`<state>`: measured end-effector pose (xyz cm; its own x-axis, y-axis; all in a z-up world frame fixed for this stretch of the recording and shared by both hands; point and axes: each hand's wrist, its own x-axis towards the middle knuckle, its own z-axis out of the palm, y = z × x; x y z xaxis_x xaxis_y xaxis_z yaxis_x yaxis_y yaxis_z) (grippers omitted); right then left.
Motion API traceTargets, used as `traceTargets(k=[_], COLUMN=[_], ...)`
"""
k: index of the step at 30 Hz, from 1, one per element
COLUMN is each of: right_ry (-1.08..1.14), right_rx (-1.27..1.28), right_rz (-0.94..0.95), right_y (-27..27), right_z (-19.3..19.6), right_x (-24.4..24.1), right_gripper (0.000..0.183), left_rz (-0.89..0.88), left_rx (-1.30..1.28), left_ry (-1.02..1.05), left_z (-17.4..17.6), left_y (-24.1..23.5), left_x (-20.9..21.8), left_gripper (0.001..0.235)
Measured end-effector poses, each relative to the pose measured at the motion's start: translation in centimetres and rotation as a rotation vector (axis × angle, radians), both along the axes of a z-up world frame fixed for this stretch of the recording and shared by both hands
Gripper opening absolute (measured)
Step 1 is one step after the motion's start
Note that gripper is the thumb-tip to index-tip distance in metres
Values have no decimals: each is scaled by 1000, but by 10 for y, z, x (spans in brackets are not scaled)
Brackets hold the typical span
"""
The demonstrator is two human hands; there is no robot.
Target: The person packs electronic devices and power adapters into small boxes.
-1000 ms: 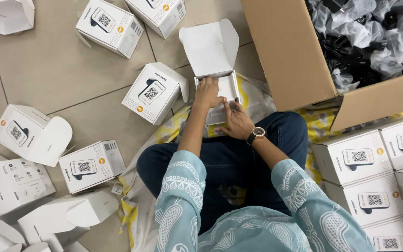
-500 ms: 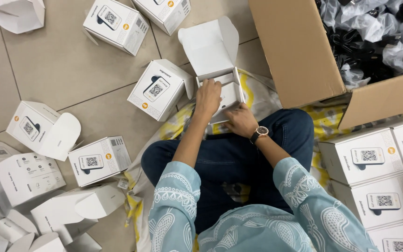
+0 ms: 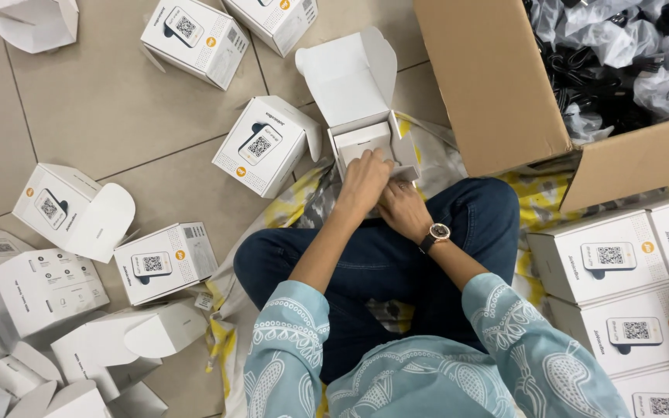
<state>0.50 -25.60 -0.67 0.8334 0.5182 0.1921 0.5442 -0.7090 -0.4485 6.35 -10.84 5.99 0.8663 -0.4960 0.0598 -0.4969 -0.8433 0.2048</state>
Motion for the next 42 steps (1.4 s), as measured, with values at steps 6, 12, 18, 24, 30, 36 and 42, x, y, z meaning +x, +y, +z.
traceTargets(k=[6,12,18,24,30,36,42], right_ry=[-66,207,198,-32,-19,-96,-82], right_rx=[-112,-232,-144,134,26,35,10], right_rz=[-9,-65,-13,67,4,13,9], right_y=[2,22,6,3,7,2,6], right_z=[-12,28,3,26,24,1,9], right_x=[-1,9,5,-9,-11,-12,-12], right_gripper=[50,56,36,19,26,25,22], left_rz=[85,166,180,240,190,247,220], left_rx=[-61,-216,-178,-138,-40,-24,-51], left_ry=[315,415,357,258,173,62,106], left_z=[12,-31,-49,-45,-78,-183,-91], left_y=[-1,15,15,7,-1,-8,7], left_x=[-5,21,25,13,11,-3,-15], left_gripper=[24,16,20,10,9,12,21])
